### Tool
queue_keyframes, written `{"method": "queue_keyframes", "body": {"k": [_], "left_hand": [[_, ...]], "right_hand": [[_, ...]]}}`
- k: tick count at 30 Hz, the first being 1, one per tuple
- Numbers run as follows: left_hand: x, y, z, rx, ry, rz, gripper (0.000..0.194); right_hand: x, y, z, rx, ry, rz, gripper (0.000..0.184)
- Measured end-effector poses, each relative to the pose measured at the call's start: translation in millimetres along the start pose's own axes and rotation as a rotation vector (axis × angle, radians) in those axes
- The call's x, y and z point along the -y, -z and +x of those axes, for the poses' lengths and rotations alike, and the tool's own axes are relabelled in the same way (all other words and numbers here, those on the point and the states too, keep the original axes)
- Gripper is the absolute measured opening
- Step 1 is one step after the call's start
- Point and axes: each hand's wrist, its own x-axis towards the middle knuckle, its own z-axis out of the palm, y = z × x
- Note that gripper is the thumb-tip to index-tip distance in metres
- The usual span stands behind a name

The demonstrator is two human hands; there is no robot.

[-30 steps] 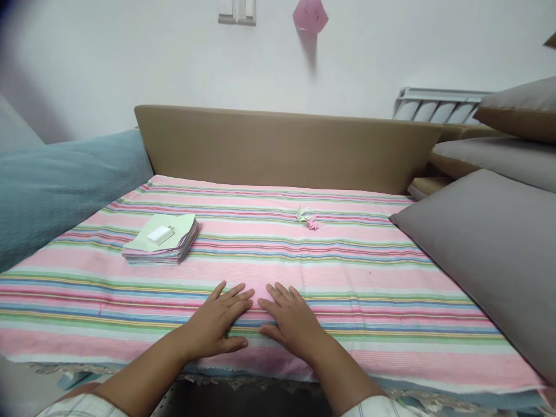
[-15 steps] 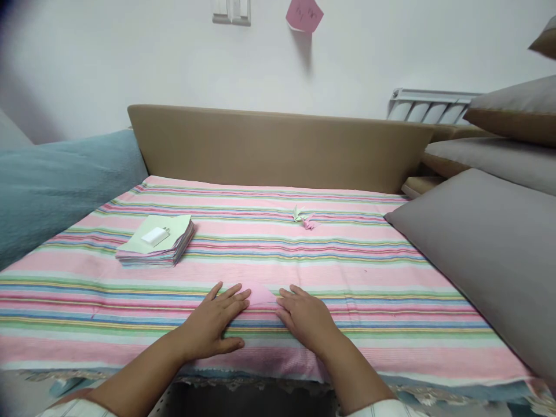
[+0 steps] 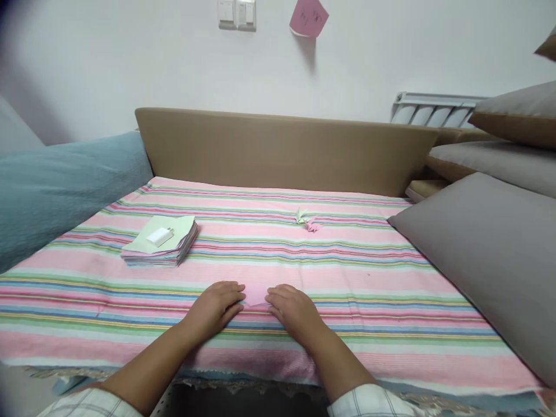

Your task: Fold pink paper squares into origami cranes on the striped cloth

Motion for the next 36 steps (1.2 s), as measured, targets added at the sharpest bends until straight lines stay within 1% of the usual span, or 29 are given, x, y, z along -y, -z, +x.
{"method": "queue_keyframes", "body": {"k": [3, 7, 10, 12, 14, 15, 17, 19, 20, 22, 24, 25, 27, 28, 29, 31, 32, 34, 36], "left_hand": [[6.0, -5.6, 5.2, -0.043, -0.028, 0.026, 0.019], [8.6, -11.6, 8.3, -0.07, -0.041, 0.076, 0.022], [4.9, -10.2, 9.4, -0.092, -0.054, 0.108, 0.025], [-0.1, -4.8, 10.3, -0.135, -0.052, 0.107, 0.025], [-5.6, 2.9, 11.4, -0.199, -0.003, 0.075, 0.022], [-7.8, 6.9, 11.9, -0.226, 0.037, 0.038, 0.021], [-10.5, 13.5, 12.4, -0.241, 0.114, -0.048, 0.019], [-11.3, 16.3, 12.1, -0.266, 0.177, -0.074, 0.018], [-11.7, 16.0, 11.5, -0.273, 0.185, -0.058, 0.02], [-14.0, 12.1, 9.6, -0.244, 0.132, 0.006, 0.027], [-19.4, 4.6, 6.9, -0.133, 0.006, 0.06, 0.033], [-22.8, 0.1, 5.5, -0.072, -0.043, 0.077, 0.037], [-29.1, -8.8, 2.7, 0.026, -0.131, 0.108, 0.059], [-31.4, -12.7, 1.5, 0.06, -0.151, 0.12, 0.069], [-32.7, -15.9, 0.6, 0.088, -0.16, 0.127, 0.074], [-33.0, -19.5, -0.4, 0.129, -0.158, 0.129, 0.077], [-32.3, -20.0, -0.6, 0.144, -0.154, 0.126, 0.077], [-30.6, -19.2, -0.5, 0.165, -0.152, 0.111, 0.077], [-29.8, -17.2, -0.3, 0.173, -0.149, 0.088, 0.079]], "right_hand": [[-1.4, -0.3, 1.8, 0.017, -0.028, 0.013, 0.026], [-1.4, -2.2, 1.5, -0.007, -0.057, 0.004, 0.028], [1.5, -3.1, 2.0, -0.04, -0.037, -0.011, 0.03], [5.4, -0.9, 3.4, -0.086, -0.049, 0.025, 0.031], [9.8, 3.3, 5.5, -0.152, -0.126, 0.115, 0.032], [11.7, 5.5, 6.7, -0.183, -0.19, 0.179, 0.032], [13.5, 8.6, 9.1, -0.229, -0.351, 0.36, 0.032], [12.2, 8.9, 11.0, -0.224, -0.474, 0.527, 0.032], [10.7, 8.1, 11.6, -0.204, -0.521, 0.57, 0.032], [6.9, 5.4, 12.4, -0.146, -0.586, 0.575, 0.03], [3.7, 2.8, 12.7, -0.11, -0.607, 0.518, 0.028], [2.7, 2.1, 12.7, -0.1, -0.604, 0.477, 0.027], [2.2, 1.6, 12.6, -0.073, -0.589, 0.372, 0.025], [2.6, 1.8, 12.3, -0.06, -0.579, 0.309, 0.024], [3.6, 2.2, 11.9, -0.058, -0.566, 0.24, 0.023], [6.9, 2.6, 10.3, -0.095, -0.506, 0.098, 0.023], [9.4, 2.3, 9.2, -0.134, -0.453, 0.034, 0.025], [16.1, 0.2, 6.4, -0.176, -0.298, -0.042, 0.029], [24.1, -4.8, 3.2, -0.159, -0.133, -0.069, 0.036]]}}
